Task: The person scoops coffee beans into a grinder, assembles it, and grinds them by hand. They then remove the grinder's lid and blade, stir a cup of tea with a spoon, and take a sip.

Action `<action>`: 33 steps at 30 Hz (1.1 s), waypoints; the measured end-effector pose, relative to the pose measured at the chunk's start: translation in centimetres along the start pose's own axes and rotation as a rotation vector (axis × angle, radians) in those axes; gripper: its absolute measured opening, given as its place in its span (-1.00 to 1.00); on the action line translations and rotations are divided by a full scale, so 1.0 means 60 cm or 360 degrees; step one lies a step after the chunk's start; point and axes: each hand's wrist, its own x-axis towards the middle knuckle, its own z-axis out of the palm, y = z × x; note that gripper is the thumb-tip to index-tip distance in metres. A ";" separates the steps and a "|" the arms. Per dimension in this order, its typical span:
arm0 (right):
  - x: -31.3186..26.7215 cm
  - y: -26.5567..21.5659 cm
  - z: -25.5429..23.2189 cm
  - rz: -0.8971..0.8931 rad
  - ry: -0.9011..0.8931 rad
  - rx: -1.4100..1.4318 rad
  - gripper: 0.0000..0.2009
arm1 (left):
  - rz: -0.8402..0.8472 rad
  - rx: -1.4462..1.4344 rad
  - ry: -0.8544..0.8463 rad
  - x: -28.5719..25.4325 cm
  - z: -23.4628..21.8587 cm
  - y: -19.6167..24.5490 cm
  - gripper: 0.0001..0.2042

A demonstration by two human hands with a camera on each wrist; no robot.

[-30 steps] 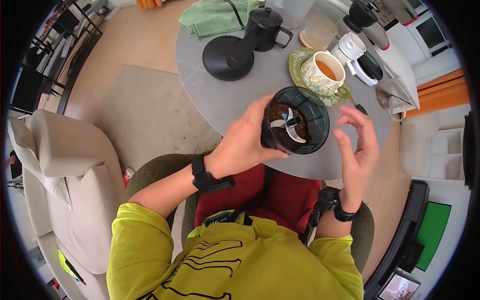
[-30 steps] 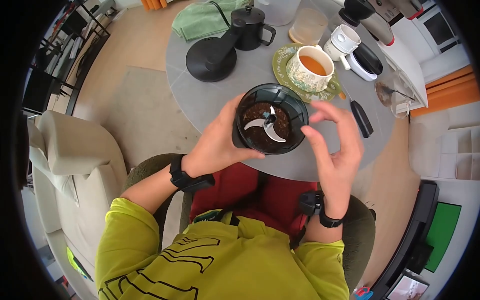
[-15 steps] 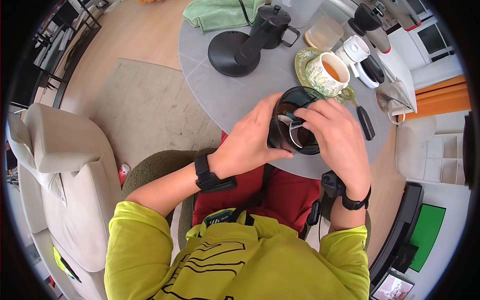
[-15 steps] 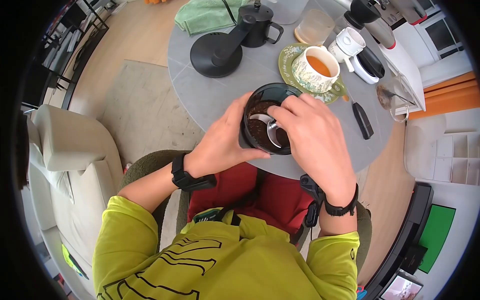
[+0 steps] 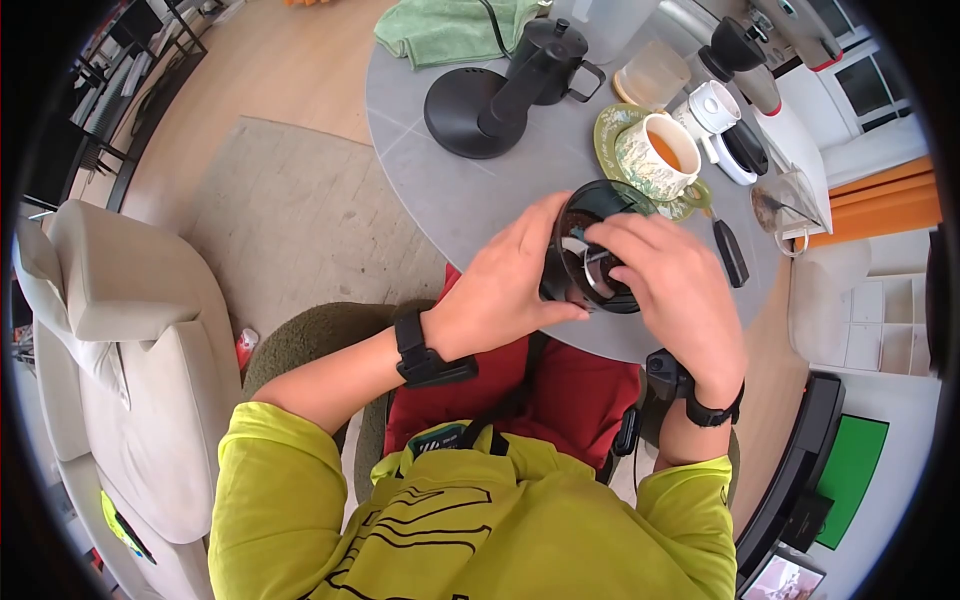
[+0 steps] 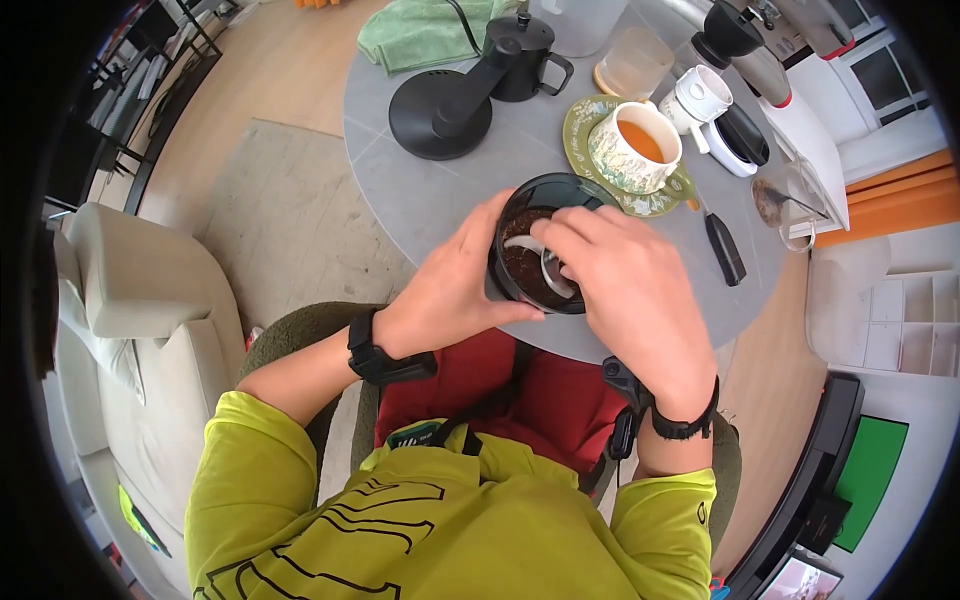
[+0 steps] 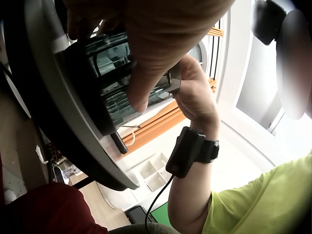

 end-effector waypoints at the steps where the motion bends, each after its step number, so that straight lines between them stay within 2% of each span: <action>1: -0.001 -0.001 0.002 0.0002 0.0003 -0.0004 -0.73 | -0.0011 -0.0013 -0.0014 0.000 0.001 0.000 0.00; 3: 0.000 -0.004 0.004 0.0097 -0.0088 -0.0191 -0.72 | -0.0003 0.0003 -0.0010 0.000 0.002 -0.001 0.00; 6: 0.003 -0.009 -0.005 0.0234 -0.0132 -0.0187 -0.74 | -0.0018 0.0008 -0.0012 -0.001 0.000 0.002 0.01; 7: 0.005 -0.009 -0.004 0.0229 -0.0127 -0.0190 -0.74 | -0.0034 -0.0006 -0.0026 -0.001 -0.001 0.003 0.01; 9: 0.005 -0.008 -0.003 0.0014 0.0121 -0.0052 -0.76 | -0.0035 0.0007 -0.0025 -0.001 -0.001 0.004 0.01; 10: 0.003 -0.003 0.001 0.0015 0.0131 -0.0063 -0.76 | -0.0036 0.0018 -0.0027 -0.001 -0.001 0.003 0.01; 12: -0.003 0.008 0.007 -0.0020 0.0012 -0.0138 -0.81 | -0.0034 0.0034 -0.0033 -0.003 -0.001 0.004 0.01; 13: -0.001 0.005 0.004 -0.0026 0.0040 -0.0170 -0.81 | -0.0036 0.0053 -0.0030 -0.001 -0.002 0.004 0.01; 15: 0.002 -0.008 -0.005 0.0111 -0.0104 -0.0248 -0.84 | -0.0048 0.0045 -0.0056 0.000 -0.003 0.004 0.01; 17: 0.002 -0.006 -0.007 0.0122 -0.0083 -0.0208 -0.80 | -0.0022 -0.0004 -0.0064 0.002 -0.007 0.008 0.02; 19: 0.004 -0.013 -0.011 0.0074 0.0063 -0.0095 -0.79 | 0.0013 0.0023 -0.0048 0.000 -0.007 0.010 0.02; 23: -0.004 0.003 -0.001 0.0019 -0.0048 -0.0188 -0.83 | -0.0093 -0.0013 -0.0086 0.000 -0.008 0.015 0.02; 27: -0.003 -0.006 -0.009 0.0194 -0.0121 -0.0269 -0.84 | -0.0066 -0.0044 -0.0109 0.001 -0.010 0.018 0.02; 30: -0.001 -0.016 -0.016 0.0158 0.0067 -0.0087 -0.79 | -0.0067 -0.0027 -0.0115 0.001 -0.009 0.016 0.02; 33: -0.008 0.000 -0.001 0.0099 -0.0021 -0.0073 -0.76 | -0.0037 -0.0024 -0.0109 0.001 -0.009 0.017 0.02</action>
